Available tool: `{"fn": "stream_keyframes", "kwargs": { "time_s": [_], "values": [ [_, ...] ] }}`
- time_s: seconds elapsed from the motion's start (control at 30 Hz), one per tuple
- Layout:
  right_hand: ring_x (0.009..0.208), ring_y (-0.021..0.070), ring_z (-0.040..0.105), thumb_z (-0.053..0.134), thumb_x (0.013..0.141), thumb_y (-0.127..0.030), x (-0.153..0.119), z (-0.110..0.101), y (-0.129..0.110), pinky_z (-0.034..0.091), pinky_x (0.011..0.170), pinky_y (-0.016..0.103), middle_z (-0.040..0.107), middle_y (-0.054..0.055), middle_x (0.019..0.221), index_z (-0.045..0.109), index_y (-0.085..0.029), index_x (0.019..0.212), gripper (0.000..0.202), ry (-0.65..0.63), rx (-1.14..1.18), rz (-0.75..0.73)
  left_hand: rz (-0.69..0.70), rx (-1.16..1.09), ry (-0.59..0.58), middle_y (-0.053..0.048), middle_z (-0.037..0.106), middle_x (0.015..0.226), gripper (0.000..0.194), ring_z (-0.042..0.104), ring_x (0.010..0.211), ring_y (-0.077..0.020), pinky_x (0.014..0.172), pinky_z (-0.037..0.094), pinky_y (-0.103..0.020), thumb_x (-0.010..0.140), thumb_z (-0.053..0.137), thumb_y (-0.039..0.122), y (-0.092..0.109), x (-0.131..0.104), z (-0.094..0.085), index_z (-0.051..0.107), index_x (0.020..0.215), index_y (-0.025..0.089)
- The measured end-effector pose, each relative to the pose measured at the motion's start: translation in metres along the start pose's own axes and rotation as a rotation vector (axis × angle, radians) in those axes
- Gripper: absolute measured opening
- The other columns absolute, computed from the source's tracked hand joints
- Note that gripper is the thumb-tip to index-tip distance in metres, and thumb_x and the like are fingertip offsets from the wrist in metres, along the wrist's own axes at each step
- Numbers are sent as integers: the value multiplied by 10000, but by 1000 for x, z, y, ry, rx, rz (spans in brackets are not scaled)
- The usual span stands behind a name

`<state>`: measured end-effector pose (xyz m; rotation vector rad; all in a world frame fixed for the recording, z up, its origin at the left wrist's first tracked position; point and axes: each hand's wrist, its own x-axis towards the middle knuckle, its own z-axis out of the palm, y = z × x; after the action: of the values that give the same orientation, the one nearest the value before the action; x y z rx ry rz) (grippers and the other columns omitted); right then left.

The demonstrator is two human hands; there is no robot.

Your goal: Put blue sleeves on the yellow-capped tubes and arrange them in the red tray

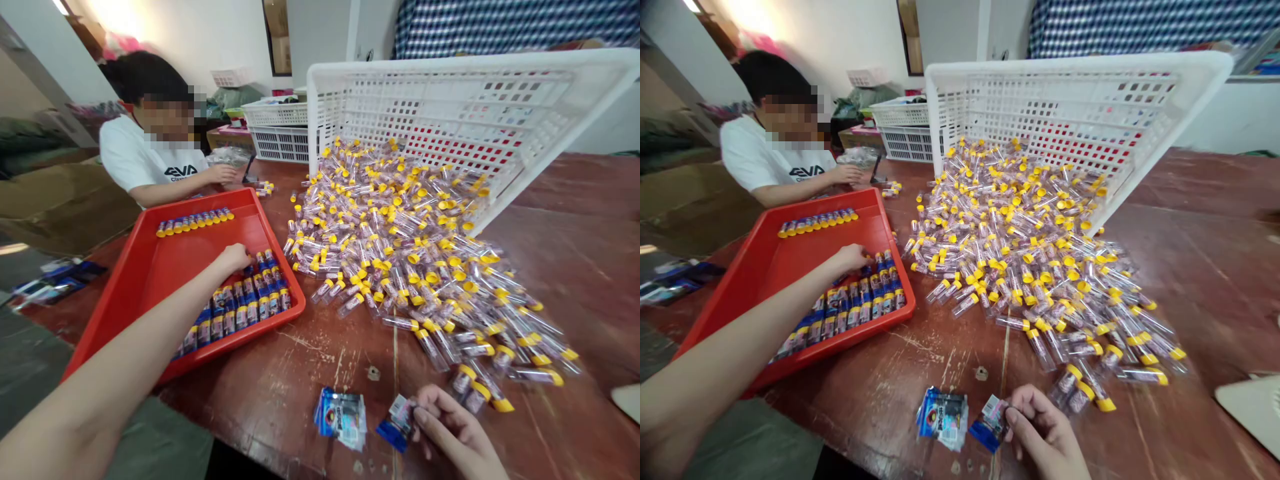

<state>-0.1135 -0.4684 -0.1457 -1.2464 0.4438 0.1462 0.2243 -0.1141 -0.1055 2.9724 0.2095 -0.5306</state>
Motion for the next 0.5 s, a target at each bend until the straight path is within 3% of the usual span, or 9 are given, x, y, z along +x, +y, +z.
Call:
{"fn": "stream_keyframes", "kwargs": {
  "time_s": [0.1, 0.17, 0.27, 0.37, 0.5],
  "values": [
    [500, 52, 432, 770, 756, -497, 2, -5, 4, 307, 492, 153, 590, 3, 581, 572, -150, 765, 400, -19, -10, -3, -15, 10, -40, -70, 687, 894, 411, 670, 787, -167, 766, 555, -334, 958, 531, 486, -4, -2, -6, 656, 1009, 98],
    [497, 54, 433, 755, 781, -479, 4, -12, 9, 310, 487, 155, 600, 5, 595, 577, -156, 790, 368, -49, -3, -6, -24, 46, 6, -91, 684, 1015, 432, 670, 906, -200, 837, 540, -376, 956, 516, 504, -13, -4, -14, 645, 1086, 113],
    [503, 60, 444, 737, 811, -442, 7, -25, 17, 314, 480, 160, 614, 12, 621, 581, -166, 824, 317, -105, 10, -2, -55, 126, 59, -122, 649, 1165, 462, 626, 1069, -264, 929, 494, -452, 876, 638, 490, -32, -7, -24, 628, 1167, 131],
    [515, 64, 448, 744, 806, -434, 8, -26, 17, 316, 483, 162, 607, 11, 623, 584, -165, 828, 313, -97, 20, 9, -71, 153, -23, -85, 697, 976, 353, 666, 933, -235, 867, 522, -406, 816, 729, 418, -47, -9, -22, 681, 995, 117],
    [505, 61, 424, 770, 761, -478, 4, -8, 6, 304, 477, 164, 585, 5, 596, 583, -154, 782, 375, -37, -5, -7, -74, 89, -69, -25, 684, 784, 303, 667, 716, -156, 745, 546, -318, 933, 596, 411, -42, -10, -10, 662, 935, 114]
  ]
}}
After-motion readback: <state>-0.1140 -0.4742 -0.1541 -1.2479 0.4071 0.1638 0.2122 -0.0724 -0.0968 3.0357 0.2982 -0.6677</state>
